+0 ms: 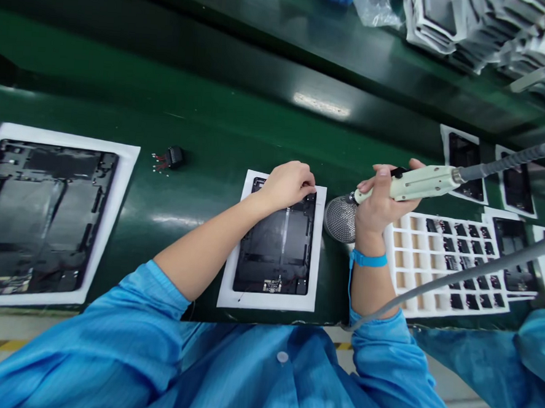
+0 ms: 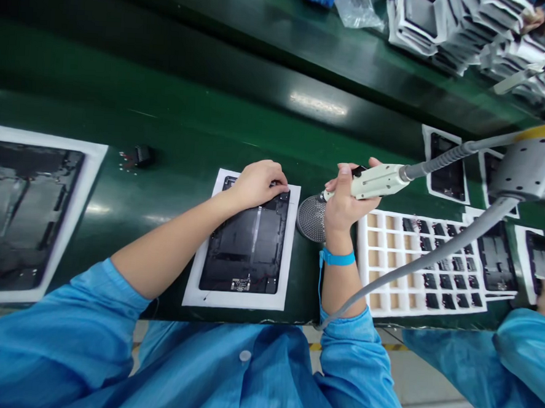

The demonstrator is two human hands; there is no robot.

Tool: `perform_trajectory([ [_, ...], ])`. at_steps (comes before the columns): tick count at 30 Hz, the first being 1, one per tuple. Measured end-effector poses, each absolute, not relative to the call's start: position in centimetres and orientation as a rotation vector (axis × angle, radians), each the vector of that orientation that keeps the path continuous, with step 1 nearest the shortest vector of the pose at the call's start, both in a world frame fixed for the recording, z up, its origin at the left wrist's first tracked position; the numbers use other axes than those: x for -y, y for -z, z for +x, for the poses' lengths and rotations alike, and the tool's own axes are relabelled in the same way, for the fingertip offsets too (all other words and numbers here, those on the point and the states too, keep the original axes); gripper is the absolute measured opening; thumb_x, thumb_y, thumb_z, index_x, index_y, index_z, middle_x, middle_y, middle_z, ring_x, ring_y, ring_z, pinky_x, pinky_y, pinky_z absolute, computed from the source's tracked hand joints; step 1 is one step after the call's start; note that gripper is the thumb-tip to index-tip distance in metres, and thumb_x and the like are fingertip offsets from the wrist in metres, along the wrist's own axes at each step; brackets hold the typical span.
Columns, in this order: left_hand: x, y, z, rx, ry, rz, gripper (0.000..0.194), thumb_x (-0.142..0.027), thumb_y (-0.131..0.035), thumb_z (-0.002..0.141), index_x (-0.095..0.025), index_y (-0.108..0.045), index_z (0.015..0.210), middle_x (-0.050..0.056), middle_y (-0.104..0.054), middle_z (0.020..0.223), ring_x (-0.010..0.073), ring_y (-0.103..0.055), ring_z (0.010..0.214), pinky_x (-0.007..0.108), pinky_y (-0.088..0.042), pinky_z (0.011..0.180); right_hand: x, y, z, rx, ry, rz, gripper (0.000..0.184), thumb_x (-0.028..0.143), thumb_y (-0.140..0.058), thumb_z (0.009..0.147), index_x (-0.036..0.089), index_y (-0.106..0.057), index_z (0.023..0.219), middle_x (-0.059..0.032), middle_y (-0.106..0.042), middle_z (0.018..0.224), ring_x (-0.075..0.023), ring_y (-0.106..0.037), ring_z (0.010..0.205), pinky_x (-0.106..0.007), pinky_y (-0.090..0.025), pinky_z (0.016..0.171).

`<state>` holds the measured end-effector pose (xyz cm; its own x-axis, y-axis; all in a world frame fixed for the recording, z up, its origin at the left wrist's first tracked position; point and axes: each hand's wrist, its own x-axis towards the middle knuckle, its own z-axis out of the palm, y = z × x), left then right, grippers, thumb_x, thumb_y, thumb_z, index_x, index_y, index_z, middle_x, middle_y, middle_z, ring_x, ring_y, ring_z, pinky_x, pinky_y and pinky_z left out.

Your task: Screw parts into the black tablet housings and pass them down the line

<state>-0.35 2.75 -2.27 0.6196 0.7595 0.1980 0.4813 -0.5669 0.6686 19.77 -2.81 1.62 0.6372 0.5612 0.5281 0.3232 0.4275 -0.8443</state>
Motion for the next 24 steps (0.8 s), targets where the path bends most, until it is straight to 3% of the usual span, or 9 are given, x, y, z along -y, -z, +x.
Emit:
perform_trajectory([
  [5,-2.8,2.4,-0.4,-0.965,-0.649,2.289,0.015,-0.028,-0.077,0.106,-0.022,-0.089,0.099,0.009,-0.081,0.101,0.0304,-0.074,0.108,0.044,-0.057,0.092,2.5,-1.1,20.0,0.925,-0.17,-1.205,0.058,0.058,-0.082,0.096,0.032,-0.057,0.141,0.0064,-0.073,0.094,-0.0083,-0.053,0.048,-0.031,-0.056,0.05],
  [14,-2.9,2.7,-0.3,-0.952,-0.684,2.291,0.014,-0.026,-0.079,0.105,-0.02,-0.09,0.099,0.009,-0.081,0.098,0.0287,-0.074,0.106,0.041,-0.056,0.091,2.6,-1.7,19.5,0.907,-0.179,-1.2,0.057,0.061,-0.086,0.089,0.027,-0.058,0.125,0.0082,-0.073,0.085,-0.0074,-0.053,0.047,-0.03,-0.053,0.049],
  [24,-3.2,2.9,0.0,-0.958,-0.702,2.271,0.007,-0.022,-0.087,0.1,-0.018,-0.09,0.096,0.008,-0.081,0.094,0.0264,-0.075,0.1,0.039,-0.055,0.09,2.7,-4.4,15.0,0.938,-0.269,-0.978,0.042,0.038,-0.082,0.096,0.028,-0.058,0.129,0.0077,-0.078,0.092,-0.0061,-0.053,0.046,-0.027,-0.051,0.049],
])
